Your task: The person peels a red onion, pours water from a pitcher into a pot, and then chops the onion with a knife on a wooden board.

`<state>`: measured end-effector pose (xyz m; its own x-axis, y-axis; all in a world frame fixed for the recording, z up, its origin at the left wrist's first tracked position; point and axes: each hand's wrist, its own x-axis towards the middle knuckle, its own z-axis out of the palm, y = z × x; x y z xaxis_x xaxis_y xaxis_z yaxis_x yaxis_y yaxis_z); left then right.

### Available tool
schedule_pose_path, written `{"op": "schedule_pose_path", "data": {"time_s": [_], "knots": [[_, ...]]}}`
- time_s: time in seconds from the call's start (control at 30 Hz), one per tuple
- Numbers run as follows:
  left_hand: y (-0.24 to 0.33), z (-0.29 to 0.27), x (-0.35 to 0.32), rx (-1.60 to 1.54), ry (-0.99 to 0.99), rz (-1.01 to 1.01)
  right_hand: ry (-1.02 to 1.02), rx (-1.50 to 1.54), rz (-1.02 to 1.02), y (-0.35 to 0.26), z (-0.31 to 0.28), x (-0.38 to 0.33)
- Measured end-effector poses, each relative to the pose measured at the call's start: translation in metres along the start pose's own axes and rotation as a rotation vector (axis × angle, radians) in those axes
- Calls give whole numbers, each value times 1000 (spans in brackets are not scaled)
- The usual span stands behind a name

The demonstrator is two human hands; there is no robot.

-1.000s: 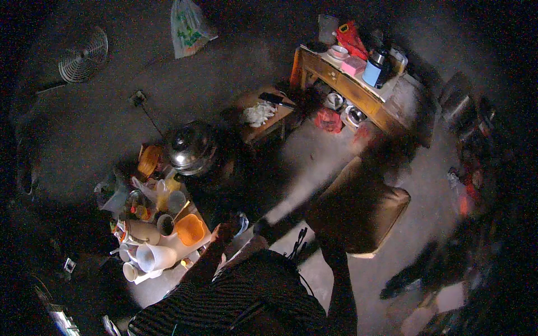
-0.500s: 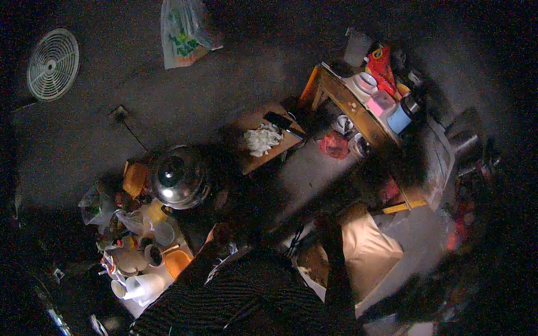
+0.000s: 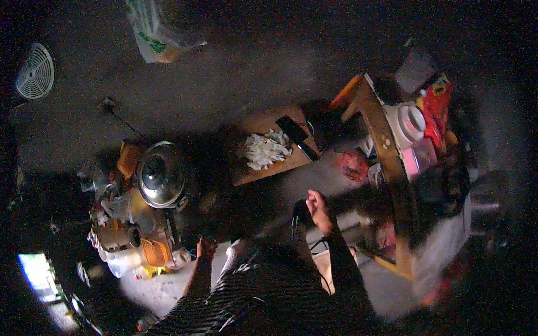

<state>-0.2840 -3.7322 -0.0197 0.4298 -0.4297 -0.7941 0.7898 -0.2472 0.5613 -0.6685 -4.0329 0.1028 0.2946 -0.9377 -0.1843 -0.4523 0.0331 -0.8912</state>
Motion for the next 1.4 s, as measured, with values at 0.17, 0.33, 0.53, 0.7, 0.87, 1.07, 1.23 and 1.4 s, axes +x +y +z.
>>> {"op": "schedule_pose_path", "data": {"time_s": [0.17,0.33,0.53,0.7,0.87,1.07,1.23,1.4], "knots": [[-114,-30,-43,-552,124,-81,-263,-104,2,65,-28,98],[-148,26,-70,-414,395,-114,-345,-271,131,54,-30,153],[-136,99,-59,-438,244,4,-246,-442,63,91,0,198],[-135,126,-25,-344,99,16,-225,-501,137,114,18,233],[-93,185,-21,-221,47,-64,-113,-784,-95,186,38,269],[-85,237,7,-215,91,-160,-50,-769,-143,180,62,297],[-110,277,51,-433,227,-134,-316,-786,49,162,62,325],[-107,310,79,-473,122,-68,-84,-878,-271,199,33,338]]}}
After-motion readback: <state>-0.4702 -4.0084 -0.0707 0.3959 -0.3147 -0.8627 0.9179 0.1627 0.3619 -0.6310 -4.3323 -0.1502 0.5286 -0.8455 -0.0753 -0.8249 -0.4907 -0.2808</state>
